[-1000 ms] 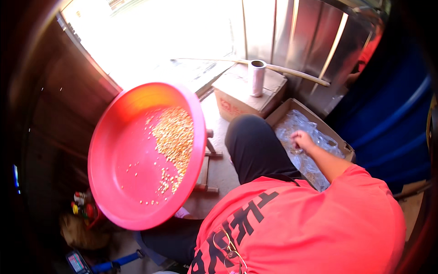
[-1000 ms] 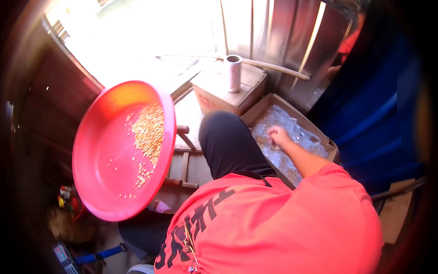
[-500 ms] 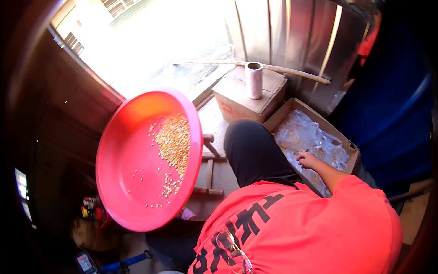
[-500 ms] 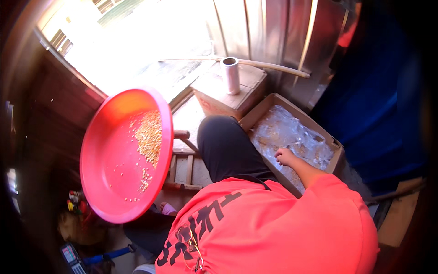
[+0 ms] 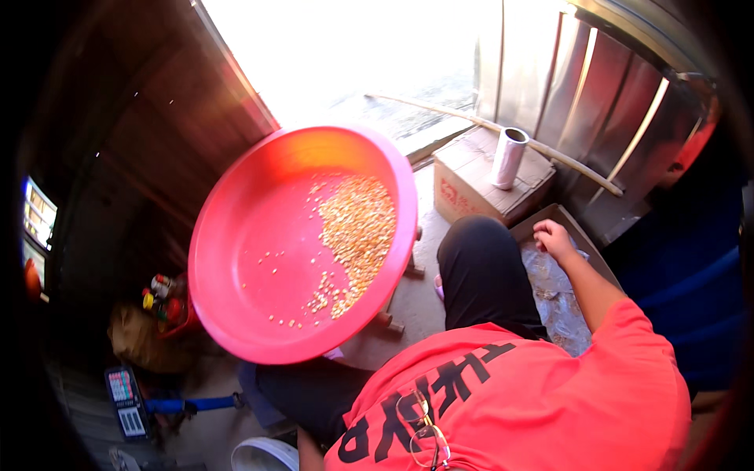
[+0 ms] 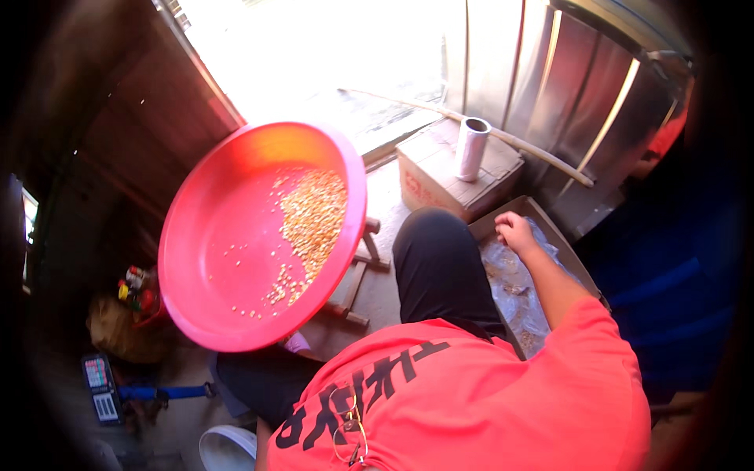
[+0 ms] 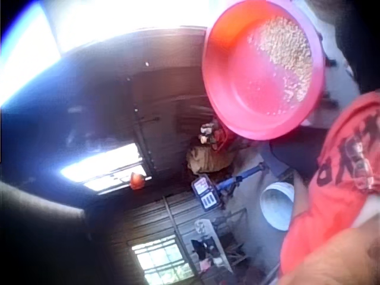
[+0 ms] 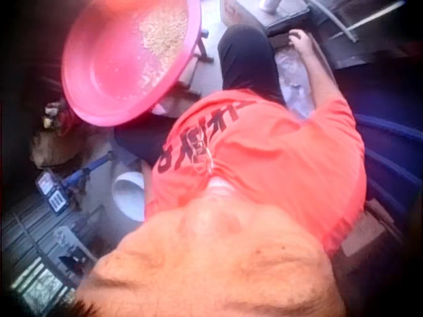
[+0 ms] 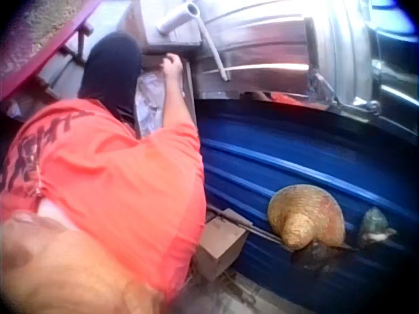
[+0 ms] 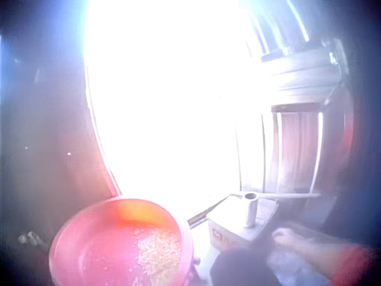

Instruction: The person pulls a plastic bag from a roll, fills it with corn kernels from a large red tray by hand, and then places the filled bag into a cardboard box.

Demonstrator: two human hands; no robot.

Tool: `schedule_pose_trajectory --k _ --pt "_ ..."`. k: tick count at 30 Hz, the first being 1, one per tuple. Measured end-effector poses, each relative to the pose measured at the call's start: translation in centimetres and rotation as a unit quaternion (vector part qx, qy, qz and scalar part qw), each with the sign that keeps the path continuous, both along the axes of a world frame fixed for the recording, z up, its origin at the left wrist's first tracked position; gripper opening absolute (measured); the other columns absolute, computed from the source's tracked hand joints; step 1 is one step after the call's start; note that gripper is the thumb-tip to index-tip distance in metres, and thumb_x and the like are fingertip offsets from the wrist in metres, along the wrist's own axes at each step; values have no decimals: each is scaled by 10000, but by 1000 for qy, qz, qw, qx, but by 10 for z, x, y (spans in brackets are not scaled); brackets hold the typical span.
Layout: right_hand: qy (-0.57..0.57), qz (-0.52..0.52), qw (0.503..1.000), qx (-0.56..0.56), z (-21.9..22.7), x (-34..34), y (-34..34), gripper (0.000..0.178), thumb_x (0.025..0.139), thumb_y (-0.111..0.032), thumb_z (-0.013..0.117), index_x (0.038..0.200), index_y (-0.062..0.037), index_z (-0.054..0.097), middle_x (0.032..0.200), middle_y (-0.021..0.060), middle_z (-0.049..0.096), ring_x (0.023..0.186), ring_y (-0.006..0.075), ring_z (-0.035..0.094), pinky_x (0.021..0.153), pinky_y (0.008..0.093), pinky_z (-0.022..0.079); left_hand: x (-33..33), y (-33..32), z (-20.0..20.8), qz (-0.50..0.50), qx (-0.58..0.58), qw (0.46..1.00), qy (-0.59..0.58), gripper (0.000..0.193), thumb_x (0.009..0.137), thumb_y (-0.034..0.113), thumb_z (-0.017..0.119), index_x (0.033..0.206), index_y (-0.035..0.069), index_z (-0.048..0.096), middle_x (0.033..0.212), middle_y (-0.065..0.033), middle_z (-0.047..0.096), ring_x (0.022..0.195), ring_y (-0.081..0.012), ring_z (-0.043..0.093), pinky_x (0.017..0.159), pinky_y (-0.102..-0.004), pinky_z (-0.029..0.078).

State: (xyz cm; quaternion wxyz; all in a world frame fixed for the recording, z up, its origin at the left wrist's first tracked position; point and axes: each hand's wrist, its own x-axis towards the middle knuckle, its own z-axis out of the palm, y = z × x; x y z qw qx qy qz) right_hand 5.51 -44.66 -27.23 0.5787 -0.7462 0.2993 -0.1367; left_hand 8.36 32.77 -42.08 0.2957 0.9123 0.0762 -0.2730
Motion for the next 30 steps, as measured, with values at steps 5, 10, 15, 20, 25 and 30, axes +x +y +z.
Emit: schedule_pose_trajectory --k 5,10,15,20,25,30 --pt "-109 -79 971 -196 28 58 -78 369 814 -59 564 1177 -70 500 726 19 545 572 95 538 486 250 450 17 8 6 13 24 1000 9 278 851 185 561 1081 31 578 981 -125 636 826 -211 603 755 -329 485" --pt "-34 -30 944 -328 78 115 -81 522 773 -138 608 1268 -168 445 808 115 615 786 282 606 732 377 488 18 22 18 37 46 998 8 283 855 182 564 1091 27 572 983 -122 635 831 -207 602 761 -325 484" --pt "46 4 919 -391 91 145 -69 450 769 -166 637 1188 -118 481 935 174 629 902 338 603 776 416 468 13 40 33 55 52 997 -8 288 858 178 568 1101 24 567 985 -119 634 835 -204 600 766 -321 483" --pt "77 9 928 -364 80 147 -65 251 775 -164 605 988 -67 515 902 199 628 900 370 595 770 425 461 2 87 48 57 30 992 -105 294 862 175 571 1111 20 561 987 -117 634 839 -200 599 772 -317 483" --pt "-12 31 928 -371 77 121 -73 249 765 -142 613 983 -70 518 836 147 637 807 258 628 676 370 476 11 62 138 234 -148 938 -210 196 893 140 528 1053 32 564 844 -58 607 708 -135 567 651 -258 487" --pt "-129 136 981 -55 154 84 -38 79 891 -153 550 917 -81 530 715 -29 478 610 59 490 518 206 446 16 -63 288 227 -230 897 -301 163 921 141 505 1013 30 581 830 -58 609 674 -118 570 658 -239 499"
